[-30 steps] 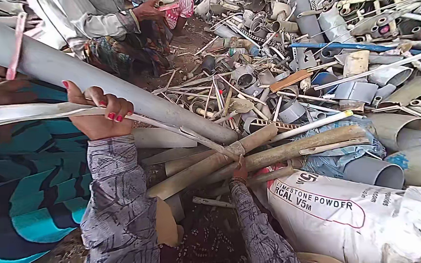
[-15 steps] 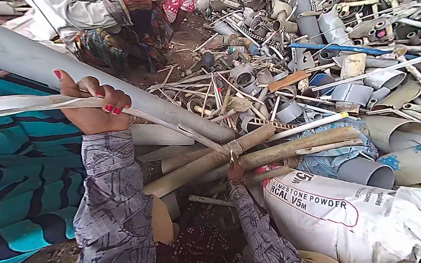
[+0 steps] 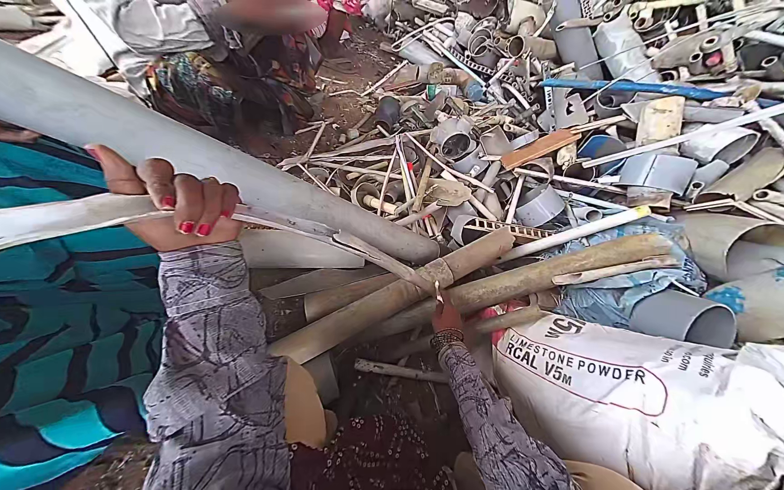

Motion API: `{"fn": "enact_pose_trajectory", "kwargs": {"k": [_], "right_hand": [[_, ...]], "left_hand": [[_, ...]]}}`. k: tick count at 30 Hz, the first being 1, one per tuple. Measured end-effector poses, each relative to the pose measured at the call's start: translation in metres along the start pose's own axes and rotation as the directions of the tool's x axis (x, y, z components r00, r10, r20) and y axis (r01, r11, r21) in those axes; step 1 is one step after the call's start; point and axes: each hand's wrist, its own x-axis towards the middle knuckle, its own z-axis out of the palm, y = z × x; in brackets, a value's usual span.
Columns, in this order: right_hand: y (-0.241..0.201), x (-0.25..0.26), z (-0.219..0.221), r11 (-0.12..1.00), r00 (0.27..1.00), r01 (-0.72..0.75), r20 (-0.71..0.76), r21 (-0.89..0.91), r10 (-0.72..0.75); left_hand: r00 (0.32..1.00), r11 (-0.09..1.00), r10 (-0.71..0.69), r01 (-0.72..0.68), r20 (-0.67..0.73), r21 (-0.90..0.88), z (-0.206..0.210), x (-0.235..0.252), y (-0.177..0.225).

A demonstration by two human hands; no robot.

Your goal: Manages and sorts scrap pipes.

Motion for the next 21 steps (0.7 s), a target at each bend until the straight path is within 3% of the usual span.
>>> {"fn": "enact_pose_trajectory", "kwargs": {"k": [2,6,10,14,16,19,21], "right_hand": [[0.002,-0.007,0.007,0.998,0.998,0.052,-0.028,0.023,-0.052],[0.009,-0.002,0.02,0.989,0.994,-0.064,-0.079,0.132,0.074],[-0.009,-0.02,0.028,0.982,0.978,0.117,-0.188,0.149,-0.088],[0.008,0.005,0.025,0.976,0.986,-0.071,-0.132,0.207,0.1],[-0.009,-0.008,0.023,0.984,0.99,0.012,-0.137,0.178,0.013],[-0.025,-0.028,0.033,0.954,0.951,0.219,-0.263,0.203,-0.162],[-0.016,-0.018,0.036,0.966,0.966,0.114,-0.253,0.233,-0.053]], "left_hand": [[0.999,0.999,0.004,-0.003,0.035,-0.041,-0.005,-0.002,0.001],[0.995,0.998,0.057,-0.056,-0.077,0.014,0.003,-0.001,-0.003],[0.997,0.997,0.056,-0.053,-0.057,0.048,0.004,-0.003,-0.002],[0.999,0.998,0.051,-0.05,-0.013,0.045,0.003,-0.001,-0.003],[0.998,0.997,0.05,-0.048,-0.043,0.06,0.007,0.002,-0.005],[0.991,0.998,0.061,-0.056,-0.123,0.043,0.009,0.0,-0.006],[0.986,0.997,0.063,-0.055,-0.156,0.06,0.008,0.0,-0.005]]}}
